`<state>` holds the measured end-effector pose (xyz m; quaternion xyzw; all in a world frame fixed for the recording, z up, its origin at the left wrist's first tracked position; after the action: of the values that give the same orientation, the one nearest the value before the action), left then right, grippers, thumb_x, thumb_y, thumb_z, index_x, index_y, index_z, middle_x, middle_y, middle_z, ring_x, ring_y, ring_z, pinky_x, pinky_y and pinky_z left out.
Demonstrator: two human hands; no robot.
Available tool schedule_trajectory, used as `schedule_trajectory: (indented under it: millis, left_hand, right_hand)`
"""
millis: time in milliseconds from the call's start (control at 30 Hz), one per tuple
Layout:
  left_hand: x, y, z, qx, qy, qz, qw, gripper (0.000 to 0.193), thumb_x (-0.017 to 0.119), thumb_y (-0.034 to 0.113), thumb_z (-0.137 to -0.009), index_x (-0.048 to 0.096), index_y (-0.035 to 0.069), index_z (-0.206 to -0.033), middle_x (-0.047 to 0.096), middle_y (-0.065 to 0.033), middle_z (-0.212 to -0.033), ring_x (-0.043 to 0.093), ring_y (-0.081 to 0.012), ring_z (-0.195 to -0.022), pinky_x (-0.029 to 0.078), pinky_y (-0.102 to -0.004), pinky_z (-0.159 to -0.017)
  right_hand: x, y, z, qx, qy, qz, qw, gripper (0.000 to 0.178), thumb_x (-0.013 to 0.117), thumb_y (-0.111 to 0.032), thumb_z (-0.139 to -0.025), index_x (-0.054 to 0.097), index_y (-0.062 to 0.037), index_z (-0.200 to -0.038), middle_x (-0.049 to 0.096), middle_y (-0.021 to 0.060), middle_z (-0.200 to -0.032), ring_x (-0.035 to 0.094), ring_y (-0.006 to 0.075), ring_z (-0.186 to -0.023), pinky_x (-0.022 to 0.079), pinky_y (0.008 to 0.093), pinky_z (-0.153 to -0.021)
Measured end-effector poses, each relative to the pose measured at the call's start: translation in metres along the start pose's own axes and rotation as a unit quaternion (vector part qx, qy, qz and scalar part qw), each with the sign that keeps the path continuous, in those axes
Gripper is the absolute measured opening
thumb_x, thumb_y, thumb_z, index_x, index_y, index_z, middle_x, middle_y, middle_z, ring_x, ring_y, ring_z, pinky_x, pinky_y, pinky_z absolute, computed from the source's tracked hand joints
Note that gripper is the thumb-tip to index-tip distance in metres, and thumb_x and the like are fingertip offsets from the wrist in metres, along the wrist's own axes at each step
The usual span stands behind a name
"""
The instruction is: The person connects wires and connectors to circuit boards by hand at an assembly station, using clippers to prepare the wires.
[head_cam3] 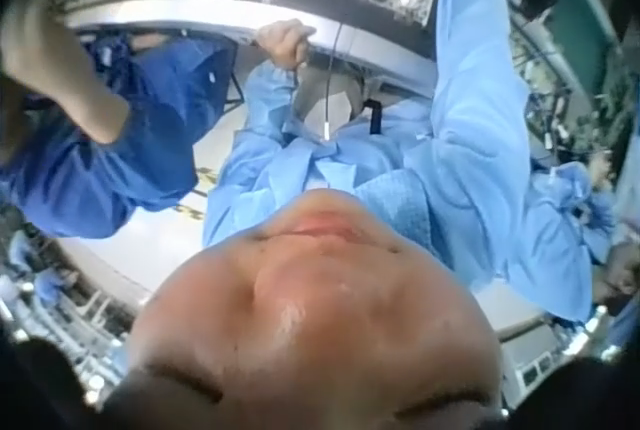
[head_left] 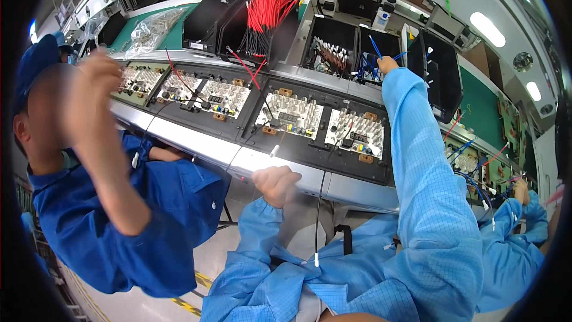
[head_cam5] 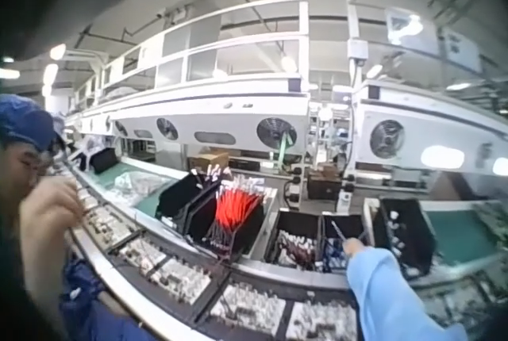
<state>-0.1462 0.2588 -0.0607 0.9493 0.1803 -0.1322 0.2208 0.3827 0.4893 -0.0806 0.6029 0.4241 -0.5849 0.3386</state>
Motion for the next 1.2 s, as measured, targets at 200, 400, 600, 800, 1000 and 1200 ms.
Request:
schedule_trajectory:
  millis: [200, 400, 600, 800, 1000, 1200]
  left_hand:
    - [0.001, -0.003, 0.002, 0.020, 0.006, -0.019, 1.000, 0.010, 0.056, 0.013, -0.063, 0.063, 0.019, -0.068, 0.054, 0.0051, -0.072, 0.048, -0.0149, -0.070, 0.031, -0.0320, -0.071]
    - [-0.018, -0.008, 0.002, 0.007, 0.004, -0.033, 0.999, 0.010, 0.057, 0.010, -0.063, 0.063, 0.017, -0.068, 0.054, 0.0023, -0.073, 0.049, -0.0175, -0.071, 0.031, -0.0341, -0.071]
    - [-0.002, -0.001, -0.012, -0.003, -0.043, 0.089, 0.995, 0.010, 0.057, 0.004, -0.071, 0.063, 0.011, -0.074, 0.058, -0.0021, -0.078, 0.052, -0.0206, -0.076, 0.033, -0.0340, -0.076]
    - [-0.082, 0.031, -0.025, -0.069, 0.067, 0.241, 0.966, 0.009, 0.054, 0.003, -0.079, 0.062, 0.003, -0.084, 0.058, -0.0102, -0.083, 0.053, -0.0214, -0.077, 0.041, -0.0311, -0.070]
    - [-0.134, 0.121, -0.117, -0.064, -0.159, 0.240, 0.956, 0.029, 0.061, 0.002, -0.076, 0.062, 0.001, -0.105, 0.061, -0.0143, -0.097, 0.056, -0.0220, -0.078, 0.044, -0.0282, -0.068]
    - [-0.113, 0.143, -0.099, -0.069, -0.370, 0.212, 0.902, 0.012, 0.066, 0.003, -0.077, 0.064, -0.003, -0.088, 0.064, -0.0098, -0.073, 0.060, -0.0226, -0.062, 0.048, -0.0280, -0.059]
  right_hand:
    - [-0.046, -0.019, 0.017, 0.033, 0.170, -0.118, 0.978, 0.038, 0.041, -0.029, -0.091, 0.062, 0.0015, -0.089, 0.061, 0.0259, -0.092, 0.056, 0.0444, -0.091, 0.042, 0.0504, -0.079]
    - [-0.162, -0.120, 0.047, -0.131, 0.373, -0.243, 0.886, 0.031, 0.040, -0.026, -0.094, 0.062, -0.0047, -0.096, 0.064, 0.0177, -0.088, 0.060, 0.0330, -0.084, 0.045, 0.0421, -0.071]
    - [-0.271, -0.151, 0.160, -0.259, 0.365, -0.432, 0.783, 0.024, 0.047, -0.011, -0.090, 0.065, -0.0064, -0.105, 0.064, 0.0053, -0.084, 0.060, 0.0130, -0.067, 0.046, 0.0265, -0.063]
    - [-0.318, -0.246, 0.335, -0.298, 0.120, -0.570, 0.756, 0.020, 0.046, -0.007, -0.093, 0.064, -0.0016, -0.101, 0.063, 0.0047, -0.078, 0.055, 0.0081, -0.065, 0.044, 0.0220, -0.059]
    - [-0.273, -0.257, 0.492, -0.431, 0.112, -0.470, 0.763, 0.029, 0.047, 0.002, -0.081, 0.067, -0.0021, -0.102, 0.063, 0.0098, -0.090, 0.051, 0.0116, -0.061, 0.042, 0.0228, -0.055]
    - [-0.229, -0.256, 0.529, -0.379, 0.148, -0.530, 0.744, 0.032, 0.051, 0.008, -0.078, 0.066, -0.0043, -0.103, 0.060, 0.0091, -0.086, 0.054, 0.0143, -0.063, 0.044, 0.0248, -0.055]
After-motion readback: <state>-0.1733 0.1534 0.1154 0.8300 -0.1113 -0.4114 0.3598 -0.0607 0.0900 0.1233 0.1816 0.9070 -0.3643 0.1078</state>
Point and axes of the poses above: each hand's wrist, its own z-axis away from the middle knuckle, its own x-axis out of the palm, y = z × x, the point moved 7 cm from there along -z, towards the middle knuckle
